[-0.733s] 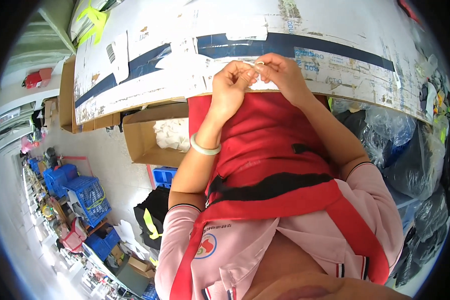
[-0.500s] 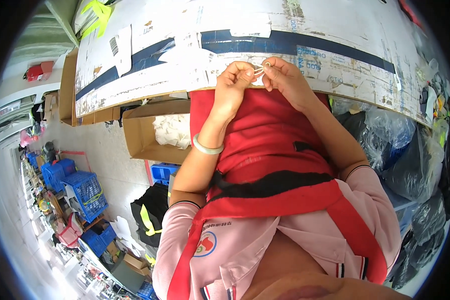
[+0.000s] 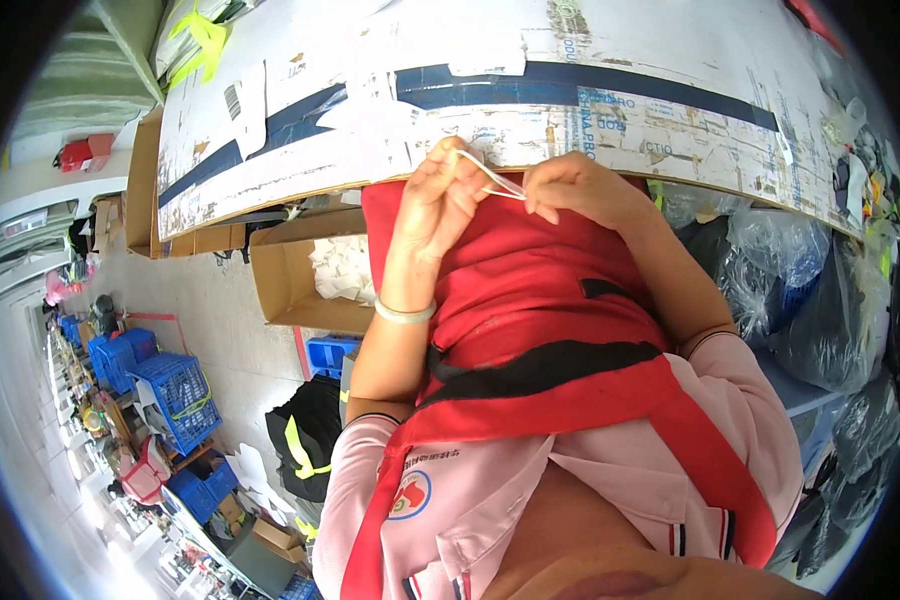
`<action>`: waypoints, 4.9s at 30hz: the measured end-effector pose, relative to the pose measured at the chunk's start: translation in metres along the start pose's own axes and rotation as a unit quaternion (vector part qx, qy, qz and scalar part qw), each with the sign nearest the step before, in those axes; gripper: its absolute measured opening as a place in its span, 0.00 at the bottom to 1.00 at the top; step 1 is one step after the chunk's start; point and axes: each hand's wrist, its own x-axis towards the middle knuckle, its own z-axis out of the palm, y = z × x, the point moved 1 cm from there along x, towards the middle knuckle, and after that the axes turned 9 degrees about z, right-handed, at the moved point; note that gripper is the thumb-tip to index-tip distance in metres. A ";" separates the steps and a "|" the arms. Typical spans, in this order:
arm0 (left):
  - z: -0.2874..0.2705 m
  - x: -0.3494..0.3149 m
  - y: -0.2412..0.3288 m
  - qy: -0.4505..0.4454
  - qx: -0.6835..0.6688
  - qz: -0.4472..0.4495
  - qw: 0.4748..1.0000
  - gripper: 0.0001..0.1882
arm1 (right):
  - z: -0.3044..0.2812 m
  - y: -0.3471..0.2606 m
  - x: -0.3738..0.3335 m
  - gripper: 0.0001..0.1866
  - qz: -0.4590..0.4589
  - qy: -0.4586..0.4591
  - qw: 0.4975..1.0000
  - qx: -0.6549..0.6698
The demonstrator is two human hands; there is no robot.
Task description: Checking and counting garment labels and attaching them to products at a workstation.
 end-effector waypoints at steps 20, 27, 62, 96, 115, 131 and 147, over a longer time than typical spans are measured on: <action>0.018 0.046 -0.016 -0.037 0.239 -0.128 0.962 0.12 | -0.031 -0.010 -0.018 0.18 0.014 -0.007 0.981 0.195; 0.040 0.111 0.015 -0.187 0.807 0.160 0.537 0.28 | -0.050 0.010 -0.028 0.24 0.035 0.139 0.983 0.118; 0.041 0.090 0.018 -0.075 0.548 -0.164 0.817 0.32 | -0.071 -0.009 -0.001 0.28 -0.048 0.206 0.958 0.193; 0.025 0.049 -0.012 -0.110 0.315 -0.186 0.924 0.29 | -0.039 0.026 0.012 0.26 0.021 0.087 0.966 0.242; 0.011 0.054 -0.009 -0.052 0.510 0.026 0.858 0.36 | 0.014 -0.043 0.014 0.11 -0.078 0.191 0.948 -0.243; -0.010 0.047 0.005 0.081 0.166 -0.074 0.980 0.25 | 0.003 -0.011 -0.001 0.11 -0.035 0.184 0.960 -0.207; 0.027 0.029 0.010 -0.163 0.200 -0.157 0.953 0.42 | -0.048 0.029 0.021 0.06 0.085 -0.042 0.965 0.246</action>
